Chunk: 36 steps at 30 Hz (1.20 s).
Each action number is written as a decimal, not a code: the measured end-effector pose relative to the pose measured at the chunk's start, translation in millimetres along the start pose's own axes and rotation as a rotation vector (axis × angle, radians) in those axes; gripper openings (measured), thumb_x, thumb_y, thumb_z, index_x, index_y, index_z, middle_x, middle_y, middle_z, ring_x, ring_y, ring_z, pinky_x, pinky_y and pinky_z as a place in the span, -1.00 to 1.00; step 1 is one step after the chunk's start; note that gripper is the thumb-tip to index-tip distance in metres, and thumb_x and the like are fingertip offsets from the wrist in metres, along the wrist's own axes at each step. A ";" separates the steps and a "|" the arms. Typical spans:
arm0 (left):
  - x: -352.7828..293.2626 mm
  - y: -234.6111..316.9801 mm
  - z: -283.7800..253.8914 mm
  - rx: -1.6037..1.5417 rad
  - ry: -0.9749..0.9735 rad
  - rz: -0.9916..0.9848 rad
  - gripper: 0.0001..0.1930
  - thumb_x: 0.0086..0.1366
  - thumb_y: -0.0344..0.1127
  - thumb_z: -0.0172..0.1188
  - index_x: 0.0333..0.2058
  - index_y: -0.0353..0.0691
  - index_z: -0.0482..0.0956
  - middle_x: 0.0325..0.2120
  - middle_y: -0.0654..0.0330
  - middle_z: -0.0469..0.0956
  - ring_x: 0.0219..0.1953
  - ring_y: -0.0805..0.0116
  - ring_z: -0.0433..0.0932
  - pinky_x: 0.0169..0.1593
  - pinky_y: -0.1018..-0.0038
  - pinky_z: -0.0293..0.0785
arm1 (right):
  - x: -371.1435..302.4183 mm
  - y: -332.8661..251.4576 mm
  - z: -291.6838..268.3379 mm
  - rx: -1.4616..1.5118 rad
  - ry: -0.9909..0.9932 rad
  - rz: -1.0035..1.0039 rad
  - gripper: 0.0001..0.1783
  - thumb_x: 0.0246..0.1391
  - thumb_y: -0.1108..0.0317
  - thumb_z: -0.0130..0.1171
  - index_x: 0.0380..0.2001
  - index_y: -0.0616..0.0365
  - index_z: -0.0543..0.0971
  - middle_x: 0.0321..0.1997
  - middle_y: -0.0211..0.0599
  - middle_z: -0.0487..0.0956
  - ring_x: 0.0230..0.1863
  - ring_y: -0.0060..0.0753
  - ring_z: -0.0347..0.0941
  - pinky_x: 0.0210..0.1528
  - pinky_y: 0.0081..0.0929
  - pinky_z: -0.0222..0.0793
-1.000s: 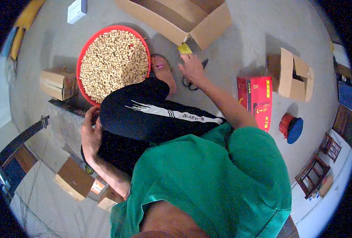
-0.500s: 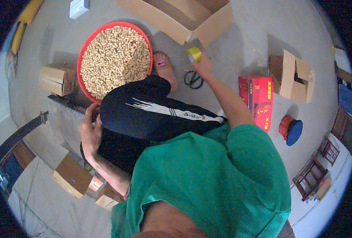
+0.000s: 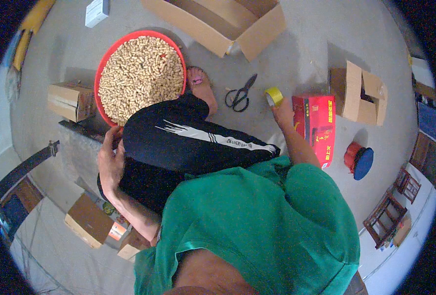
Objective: The person scoops peanuts from a red bowl into a clear plastic bag, weighs the bag on a scale, and places the filled bag into a cardboard box. The person repeats the scooping and weighing steps to adjust the quantity before finalizing the package.
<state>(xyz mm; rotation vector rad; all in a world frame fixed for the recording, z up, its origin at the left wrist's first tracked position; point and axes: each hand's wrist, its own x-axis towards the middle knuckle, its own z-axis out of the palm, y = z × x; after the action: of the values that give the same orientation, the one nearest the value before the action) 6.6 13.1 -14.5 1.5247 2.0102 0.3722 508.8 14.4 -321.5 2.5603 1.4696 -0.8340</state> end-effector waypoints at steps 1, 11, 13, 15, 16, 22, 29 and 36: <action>0.3 -0.2 0.4 0.002 0.002 0.001 -0.62 0.24 -0.33 0.12 0.02 -0.27 0.39 -0.22 -0.03 0.57 -0.14 0.16 0.56 -0.08 0.36 0.45 | -0.6 -4.6 -3.2 -0.020 -0.012 -0.003 -0.23 -0.16 -0.05 0.23 0.05 0.13 0.25 0.11 0.08 0.33 0.16 0.02 0.26 0.06 -0.07 0.21; -1.0 -1.8 -0.3 -0.023 0.001 -0.026 -0.64 0.22 -0.35 0.15 -0.01 -0.27 0.41 -0.23 -0.02 0.57 -0.14 0.15 0.56 -0.08 0.35 0.45 | 24.6 -219.5 -68.7 0.033 0.499 -0.674 -0.20 -0.15 0.04 0.23 0.17 0.11 0.25 0.19 -0.02 0.27 0.19 -0.05 0.22 0.13 0.01 0.09; 0.6 -9.0 3.1 -0.050 0.009 -0.021 -0.64 0.21 -0.34 0.15 -0.01 -0.27 0.41 -0.23 -0.01 0.57 -0.14 0.15 0.56 -0.08 0.35 0.45 | 41.6 -257.6 -72.7 0.002 0.537 -0.736 -0.29 -0.12 0.08 0.21 0.11 0.09 0.30 0.10 -0.05 0.37 0.12 -0.06 0.28 0.09 0.00 0.11; 0.9 -5.4 1.2 -0.020 0.004 -0.043 -0.63 0.21 -0.33 0.16 -0.01 -0.27 0.41 -0.24 -0.01 0.57 -0.15 0.15 0.56 -0.08 0.34 0.45 | 56.1 -285.5 -72.3 -0.129 0.521 -0.687 -0.41 -0.08 0.07 0.19 0.03 0.08 0.39 -0.02 -0.09 0.48 0.05 -0.05 0.35 0.05 0.02 0.11; -0.6 -4.0 0.5 -0.005 0.004 -0.059 -0.63 0.21 -0.32 0.16 -0.01 -0.27 0.41 -0.25 -0.01 0.58 -0.16 0.15 0.56 -0.09 0.34 0.45 | 58.4 -294.2 -74.9 -0.224 0.415 -0.653 -0.45 -0.05 0.07 0.16 0.00 0.09 0.41 -0.07 -0.10 0.51 0.02 -0.06 0.37 0.06 0.05 0.11; -8.4 -11.5 -1.0 -0.050 0.049 -0.062 -0.60 0.19 -0.30 0.20 0.00 -0.26 0.41 -0.24 -0.02 0.56 -0.15 0.14 0.54 -0.09 0.33 0.44 | 71.7 -289.3 -68.7 -0.322 0.279 -0.698 -0.68 0.04 0.10 0.05 -0.22 0.05 0.55 -0.28 -0.11 0.59 -0.12 -0.07 0.47 0.05 0.11 0.10; -8.0 -12.2 -1.4 -0.034 0.047 -0.047 -0.60 0.19 -0.29 0.20 -0.01 -0.26 0.41 -0.23 -0.02 0.56 -0.13 0.13 0.54 -0.07 0.31 0.43 | 55.7 -247.7 -57.0 -0.409 0.180 -0.755 -0.69 0.05 0.04 0.06 -0.28 0.01 0.55 -0.40 -0.10 0.59 -0.28 -0.04 0.51 -0.05 0.10 0.16; -3.4 -10.0 0.2 -0.049 0.034 -0.041 -0.59 0.18 -0.26 0.20 -0.01 -0.26 0.41 -0.23 -0.02 0.56 -0.14 0.12 0.54 -0.07 0.30 0.43 | -3.7 -228.0 -56.1 -0.480 0.225 -0.765 -0.68 0.05 -0.01 0.05 -0.38 0.00 0.56 -0.51 -0.23 0.58 -0.33 -0.15 0.53 -0.23 -0.01 0.19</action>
<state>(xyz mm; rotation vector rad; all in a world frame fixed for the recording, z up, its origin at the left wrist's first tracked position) -0.5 6.8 -19.1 1.4543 2.0399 0.4304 344.2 152.5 -226.8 1.7700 2.4081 -0.1651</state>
